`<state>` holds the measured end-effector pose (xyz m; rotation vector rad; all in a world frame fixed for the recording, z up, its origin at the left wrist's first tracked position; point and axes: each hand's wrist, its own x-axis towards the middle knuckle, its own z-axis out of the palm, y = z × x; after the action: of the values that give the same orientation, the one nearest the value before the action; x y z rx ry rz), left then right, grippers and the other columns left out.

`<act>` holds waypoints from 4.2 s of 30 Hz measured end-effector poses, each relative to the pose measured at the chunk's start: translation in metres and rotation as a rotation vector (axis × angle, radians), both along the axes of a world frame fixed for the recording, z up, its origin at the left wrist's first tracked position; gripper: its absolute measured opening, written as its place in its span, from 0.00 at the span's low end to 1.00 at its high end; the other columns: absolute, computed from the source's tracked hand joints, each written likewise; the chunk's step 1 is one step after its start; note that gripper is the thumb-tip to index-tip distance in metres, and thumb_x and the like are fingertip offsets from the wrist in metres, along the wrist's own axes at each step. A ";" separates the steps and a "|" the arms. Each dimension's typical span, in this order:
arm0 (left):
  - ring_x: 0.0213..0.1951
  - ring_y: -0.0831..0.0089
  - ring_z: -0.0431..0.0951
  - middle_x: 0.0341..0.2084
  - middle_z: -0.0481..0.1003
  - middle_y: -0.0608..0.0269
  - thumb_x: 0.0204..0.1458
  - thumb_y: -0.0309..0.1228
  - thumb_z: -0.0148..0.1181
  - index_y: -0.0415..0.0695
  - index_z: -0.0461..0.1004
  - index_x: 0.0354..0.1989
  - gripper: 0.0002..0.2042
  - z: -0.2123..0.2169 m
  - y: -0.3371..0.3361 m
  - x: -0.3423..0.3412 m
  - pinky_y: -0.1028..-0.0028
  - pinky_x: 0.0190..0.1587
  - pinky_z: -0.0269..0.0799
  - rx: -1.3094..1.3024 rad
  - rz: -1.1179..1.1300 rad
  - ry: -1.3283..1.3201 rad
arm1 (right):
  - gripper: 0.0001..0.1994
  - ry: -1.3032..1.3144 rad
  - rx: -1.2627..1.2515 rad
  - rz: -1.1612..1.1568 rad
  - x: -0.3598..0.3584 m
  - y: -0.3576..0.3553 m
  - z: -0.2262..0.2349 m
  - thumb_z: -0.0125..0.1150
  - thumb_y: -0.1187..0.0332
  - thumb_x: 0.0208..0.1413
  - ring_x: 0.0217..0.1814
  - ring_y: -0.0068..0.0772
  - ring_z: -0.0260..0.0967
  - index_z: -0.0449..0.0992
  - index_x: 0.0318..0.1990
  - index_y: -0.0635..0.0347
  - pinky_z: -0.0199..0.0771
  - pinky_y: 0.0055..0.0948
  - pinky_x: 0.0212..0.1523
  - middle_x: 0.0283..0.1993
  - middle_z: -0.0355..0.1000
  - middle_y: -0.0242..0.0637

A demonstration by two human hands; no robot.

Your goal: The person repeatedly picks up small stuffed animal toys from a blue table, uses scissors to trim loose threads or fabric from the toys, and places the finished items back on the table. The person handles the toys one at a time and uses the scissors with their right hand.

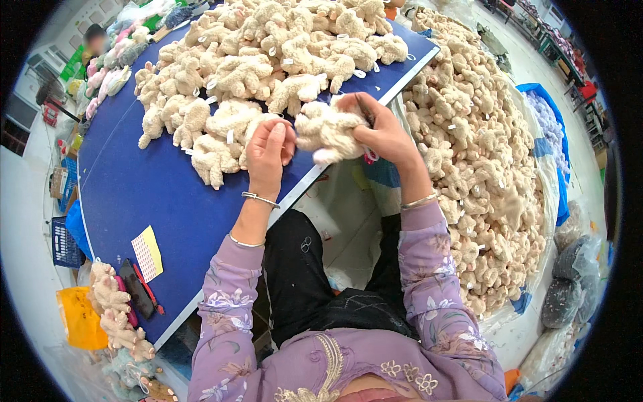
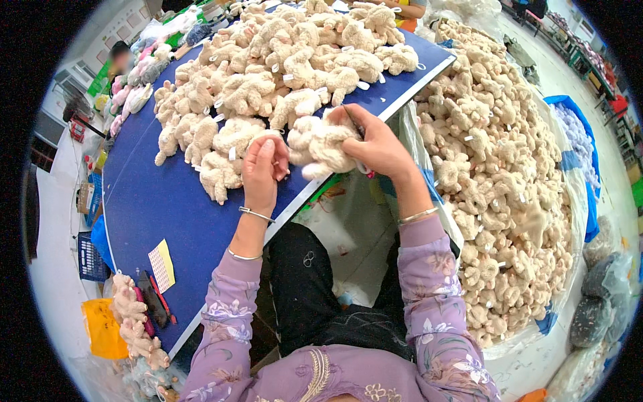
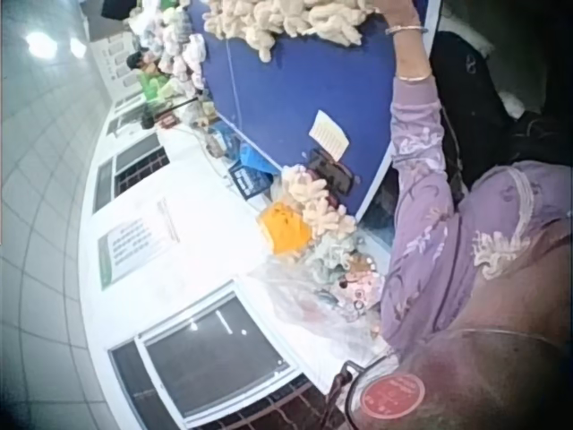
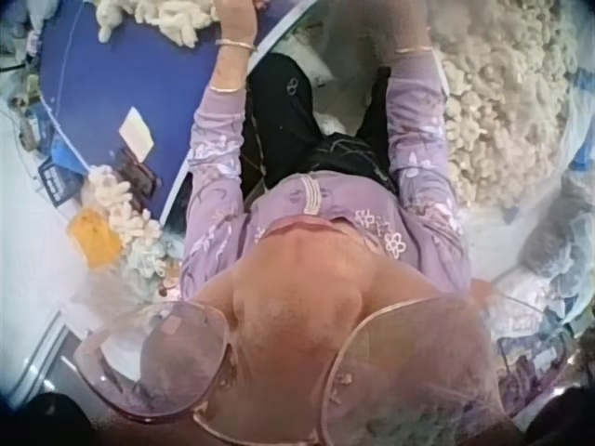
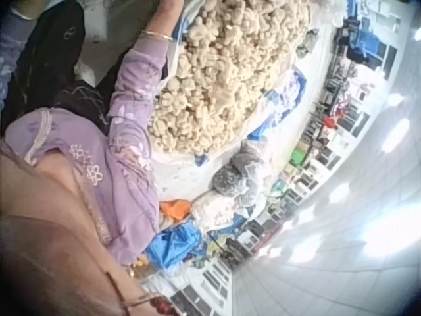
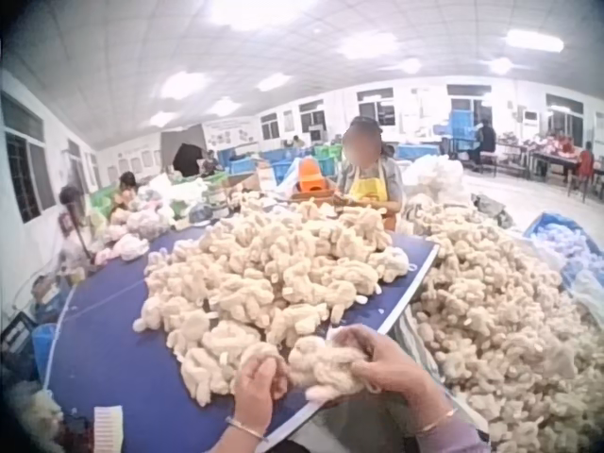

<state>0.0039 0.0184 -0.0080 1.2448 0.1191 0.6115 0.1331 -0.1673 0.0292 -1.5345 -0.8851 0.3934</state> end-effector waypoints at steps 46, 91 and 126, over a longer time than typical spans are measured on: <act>0.23 0.78 0.66 0.27 0.67 0.66 0.47 0.21 0.62 0.39 0.74 0.35 0.07 0.007 -0.022 -0.006 0.80 0.26 0.64 0.827 0.141 0.113 | 0.12 0.329 -0.002 0.002 -0.016 -0.004 -0.016 0.50 0.75 0.48 0.24 0.17 0.65 0.73 0.41 0.64 0.66 0.19 0.23 0.29 0.70 0.27; 0.28 0.86 0.70 0.28 0.73 0.69 0.54 0.25 0.59 0.36 0.71 0.40 0.08 0.010 -0.012 -0.004 0.84 0.31 0.70 0.208 -0.228 0.218 | 0.12 0.392 0.008 -0.070 -0.015 -0.004 -0.020 0.52 0.71 0.48 0.22 0.12 0.61 0.74 0.41 0.62 0.57 0.16 0.20 0.27 0.69 0.24; 0.15 0.90 0.55 0.15 0.63 0.79 0.58 0.32 0.56 0.39 0.77 0.38 0.09 0.010 -0.005 -0.007 0.87 0.17 0.49 0.197 -0.322 0.442 | 0.12 -0.172 -0.122 -0.568 0.001 0.020 -0.059 0.53 0.69 0.50 0.27 0.40 0.71 0.70 0.38 0.70 0.71 0.35 0.31 0.27 0.72 0.49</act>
<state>-0.0029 0.0139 0.0021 1.5388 0.2246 0.0632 0.1343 -0.1471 -0.0301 -1.8710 -0.5233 -0.1002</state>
